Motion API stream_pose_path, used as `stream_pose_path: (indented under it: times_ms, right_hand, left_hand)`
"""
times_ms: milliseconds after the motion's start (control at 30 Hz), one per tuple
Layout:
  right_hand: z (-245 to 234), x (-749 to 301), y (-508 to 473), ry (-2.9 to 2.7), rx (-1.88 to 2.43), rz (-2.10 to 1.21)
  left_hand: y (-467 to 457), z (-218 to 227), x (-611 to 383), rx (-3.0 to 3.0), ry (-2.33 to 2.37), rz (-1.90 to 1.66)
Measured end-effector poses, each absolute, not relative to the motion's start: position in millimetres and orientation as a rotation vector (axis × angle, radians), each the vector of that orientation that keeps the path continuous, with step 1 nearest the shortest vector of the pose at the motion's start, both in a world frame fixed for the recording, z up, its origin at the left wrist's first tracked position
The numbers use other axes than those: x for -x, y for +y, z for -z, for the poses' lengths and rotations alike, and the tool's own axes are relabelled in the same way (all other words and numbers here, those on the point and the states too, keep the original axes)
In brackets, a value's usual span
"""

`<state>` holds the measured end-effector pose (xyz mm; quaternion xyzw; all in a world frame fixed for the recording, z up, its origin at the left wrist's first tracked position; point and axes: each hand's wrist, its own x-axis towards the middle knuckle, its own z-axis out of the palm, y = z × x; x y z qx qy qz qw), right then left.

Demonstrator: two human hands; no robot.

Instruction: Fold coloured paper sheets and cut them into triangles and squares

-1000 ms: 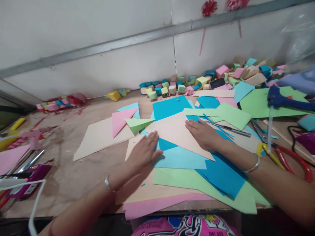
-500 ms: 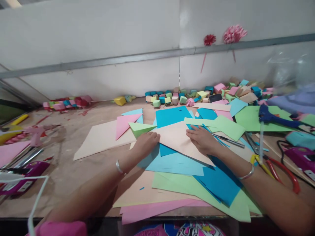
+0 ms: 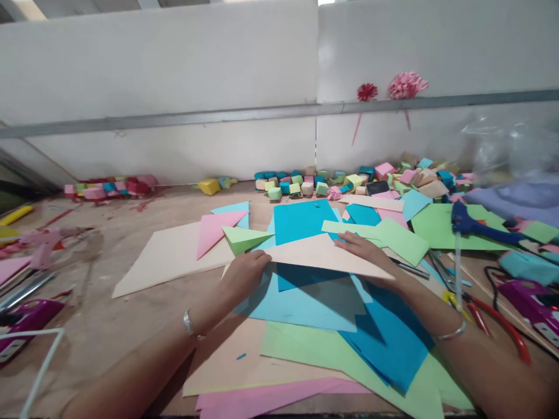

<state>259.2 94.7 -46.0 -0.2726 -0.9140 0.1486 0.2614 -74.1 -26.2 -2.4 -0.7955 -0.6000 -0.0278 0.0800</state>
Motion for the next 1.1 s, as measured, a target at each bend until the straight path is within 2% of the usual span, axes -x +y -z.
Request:
stream_pose_path:
  times_ms: [167, 500, 1100]
  right_hand:
    - [39, -250, 86, -2.458, 0.676, -0.304]
    - [33, -245, 78, -2.639, 0.541, -0.153]
    - [41, -248, 76, -2.671, 0.617, -0.117]
  left_hand:
    - [-45, -6, 72, 2.496, -1.803, 0.204]
    - [-48, -3, 75, 2.518, -1.790, 0.200]
    - [-51, 7, 77, 2.488, -1.852, 0.189]
